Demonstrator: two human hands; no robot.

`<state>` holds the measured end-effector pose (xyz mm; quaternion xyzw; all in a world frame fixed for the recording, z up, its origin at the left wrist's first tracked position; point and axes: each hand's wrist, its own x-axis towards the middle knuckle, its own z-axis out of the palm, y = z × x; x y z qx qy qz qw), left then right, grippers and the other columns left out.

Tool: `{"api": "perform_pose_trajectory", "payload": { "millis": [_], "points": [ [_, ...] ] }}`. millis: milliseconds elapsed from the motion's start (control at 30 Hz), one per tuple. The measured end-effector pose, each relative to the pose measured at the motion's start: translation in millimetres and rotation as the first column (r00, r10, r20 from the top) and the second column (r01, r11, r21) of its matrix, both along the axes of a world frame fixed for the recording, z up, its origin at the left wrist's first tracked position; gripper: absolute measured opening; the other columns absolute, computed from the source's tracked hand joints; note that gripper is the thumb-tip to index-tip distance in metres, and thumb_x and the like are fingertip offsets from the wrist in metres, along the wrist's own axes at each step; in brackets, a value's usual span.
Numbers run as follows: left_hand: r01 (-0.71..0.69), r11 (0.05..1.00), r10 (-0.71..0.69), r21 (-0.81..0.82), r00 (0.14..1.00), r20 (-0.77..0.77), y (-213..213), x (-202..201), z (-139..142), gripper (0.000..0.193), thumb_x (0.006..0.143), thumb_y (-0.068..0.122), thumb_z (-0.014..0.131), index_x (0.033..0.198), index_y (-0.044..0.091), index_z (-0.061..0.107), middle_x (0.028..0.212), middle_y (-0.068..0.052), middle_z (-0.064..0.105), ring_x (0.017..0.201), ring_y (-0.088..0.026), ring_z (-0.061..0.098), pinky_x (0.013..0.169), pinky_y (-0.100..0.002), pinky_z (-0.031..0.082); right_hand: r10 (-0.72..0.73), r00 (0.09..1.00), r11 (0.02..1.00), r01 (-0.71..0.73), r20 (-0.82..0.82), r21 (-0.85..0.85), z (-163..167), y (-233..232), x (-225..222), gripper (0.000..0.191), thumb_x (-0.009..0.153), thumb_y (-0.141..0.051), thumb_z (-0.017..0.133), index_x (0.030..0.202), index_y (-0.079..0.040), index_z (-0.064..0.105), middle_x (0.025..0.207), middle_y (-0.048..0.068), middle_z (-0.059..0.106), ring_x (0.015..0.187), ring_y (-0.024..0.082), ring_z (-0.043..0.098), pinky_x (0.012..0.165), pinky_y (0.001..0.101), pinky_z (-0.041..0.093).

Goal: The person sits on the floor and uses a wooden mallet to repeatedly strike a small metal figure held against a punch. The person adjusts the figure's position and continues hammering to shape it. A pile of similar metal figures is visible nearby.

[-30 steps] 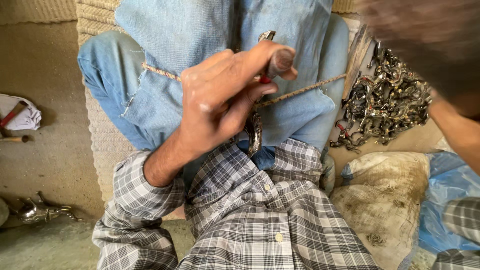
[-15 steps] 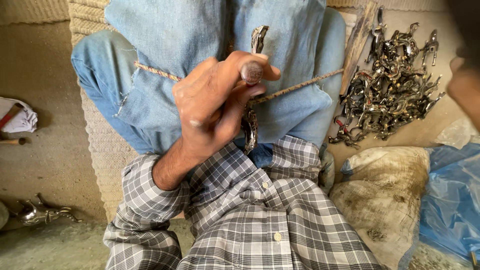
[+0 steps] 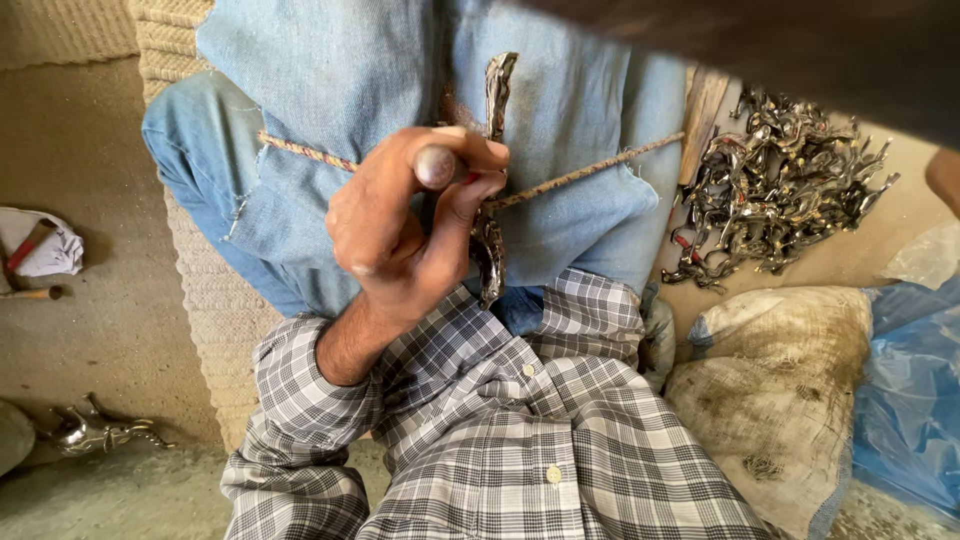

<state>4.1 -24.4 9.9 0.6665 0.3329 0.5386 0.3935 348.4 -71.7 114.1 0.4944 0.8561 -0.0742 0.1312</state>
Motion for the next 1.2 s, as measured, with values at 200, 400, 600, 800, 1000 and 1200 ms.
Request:
{"api": "perform_pose_trajectory", "payload": {
  "millis": [200,400,600,800,1000,1200],
  "points": [
    [-0.139,0.983,0.125,-0.116,0.985,-0.120,-4,-3,-1,0.021,0.085,-0.004,0.087,0.096,-0.008,0.069,0.073,-0.009,0.069,0.062,-0.010,0.059,0.057,-0.027,0.042,-0.010,0.999,1.000,0.010,-0.048,0.015,2,5,-11,0.053,0.097,0.004,0.070,0.144,0.002,0.044,0.088,0.018,0.065,0.063,0.022,0.060,0.057,0.0351,0.047],
    [0.140,0.965,-0.042,-0.220,0.917,0.398,1,-3,0,0.033,0.097,-0.004,0.072,0.123,-0.008,0.052,0.109,-0.014,0.072,0.098,-0.017,0.074,0.086,-0.034,0.066,-0.020,0.992,0.999,0.024,-0.126,0.031,4,3,-17,0.061,0.097,0.005,0.071,0.149,0.002,0.040,0.089,0.019,0.065,0.062,0.023,0.059,0.056,0.0357,0.045],
    [0.152,0.984,-0.155,-0.094,0.988,-0.018,18,-7,7,0.037,0.093,-0.010,0.079,0.123,-0.010,0.056,0.117,-0.022,0.070,0.084,-0.014,0.074,0.075,-0.028,0.067,-0.066,0.964,0.989,0.097,-0.258,0.109,4,-15,-17,0.068,0.096,0.006,0.072,0.154,0.001,0.037,0.091,0.020,0.065,0.062,0.023,0.059,0.055,0.0364,0.044],
    [0.349,0.921,-0.252,0.173,0.872,-0.419,36,-13,19,0.046,0.093,-0.002,0.085,0.135,0.005,0.066,0.110,-0.007,0.076,0.080,-0.021,0.068,0.064,-0.034,0.052,-0.074,0.940,0.955,0.163,-0.333,0.248,-7,-38,-19,0.073,0.097,0.007,0.074,0.158,0.001,0.033,0.092,0.021,0.064,0.064,0.025,0.058,0.055,0.0367,0.042],
    [0.415,0.887,-0.279,0.203,0.832,-0.479,46,-15,30,0.046,0.098,-0.001,0.080,0.138,0.012,0.062,0.116,-0.001,0.075,0.078,-0.017,0.066,0.066,-0.031,0.051,-0.119,0.881,0.922,0.269,-0.458,0.278,-19,-61,-27,0.076,0.099,0.007,0.073,0.161,-0.003,0.030,0.100,0.020,0.064,0.077,0.025,0.063,0.064,0.0348,0.047],
    [0.499,0.838,-0.320,0.222,0.778,-0.541,53,-11,38,0.042,0.102,0.001,0.078,0.138,0.015,0.062,0.117,0.002,0.076,0.081,-0.017,0.067,0.068,-0.030,0.052,-0.165,0.795,0.892,0.373,-0.584,0.256,-37,-82,-29,0.079,0.100,0.007,0.070,0.165,-0.009,0.028,0.111,0.018,0.065,0.091,0.024,0.067,0.074,0.0328,0.052]
  ]
}}
